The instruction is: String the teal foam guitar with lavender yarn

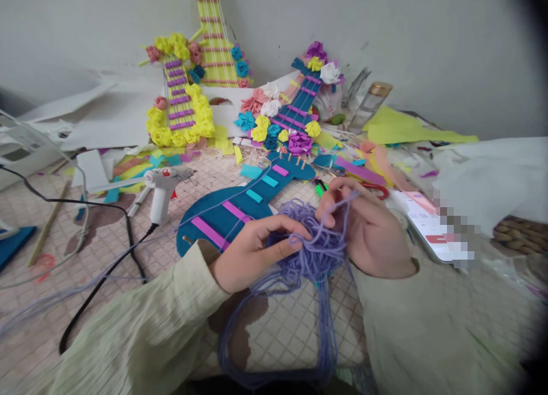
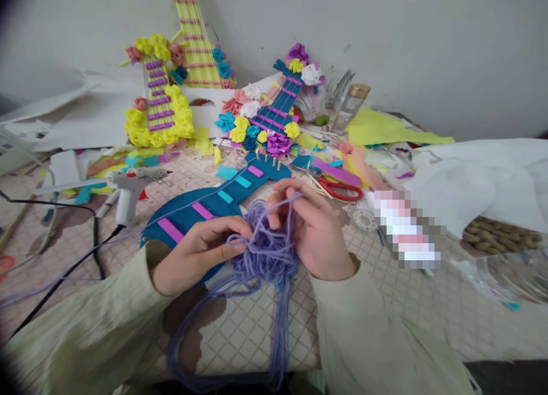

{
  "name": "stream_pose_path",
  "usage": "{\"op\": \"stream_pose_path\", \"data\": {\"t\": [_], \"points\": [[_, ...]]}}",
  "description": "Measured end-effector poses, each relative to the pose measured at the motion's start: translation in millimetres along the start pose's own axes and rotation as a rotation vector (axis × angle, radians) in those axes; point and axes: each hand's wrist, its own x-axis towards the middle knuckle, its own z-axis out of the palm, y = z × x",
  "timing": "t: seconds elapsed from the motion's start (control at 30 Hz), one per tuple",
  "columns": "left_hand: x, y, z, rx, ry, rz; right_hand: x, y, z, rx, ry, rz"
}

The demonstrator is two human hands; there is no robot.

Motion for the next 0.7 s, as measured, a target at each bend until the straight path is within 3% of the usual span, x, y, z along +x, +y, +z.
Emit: {"op": "stream_pose_path", "data": {"t": [0.23,0.37,0.43,0.57,0.7], "points": [[1,-6,-2.3,-0.013,0.092,0.017,5,-15,-27,-0.081,0.110,-0.161],[0,-7,-0.2,-0.115,0.137,0.017,0,-18,-24,-0.134,0.154,-0.314],[0,-6,1.0,-0.153,0.128,0.006,-3,-14,-17,-0.316,0.096,-0.312],[1,-6,1.7,-0.187,0.103,-0.010,-6,-5,-6,-0.752,-0.149,-0.205],[1,-7,1.3,-0.188,0.114,-0.007,-5,-3,-5,-0.831,-0.296,-0.208]]}}
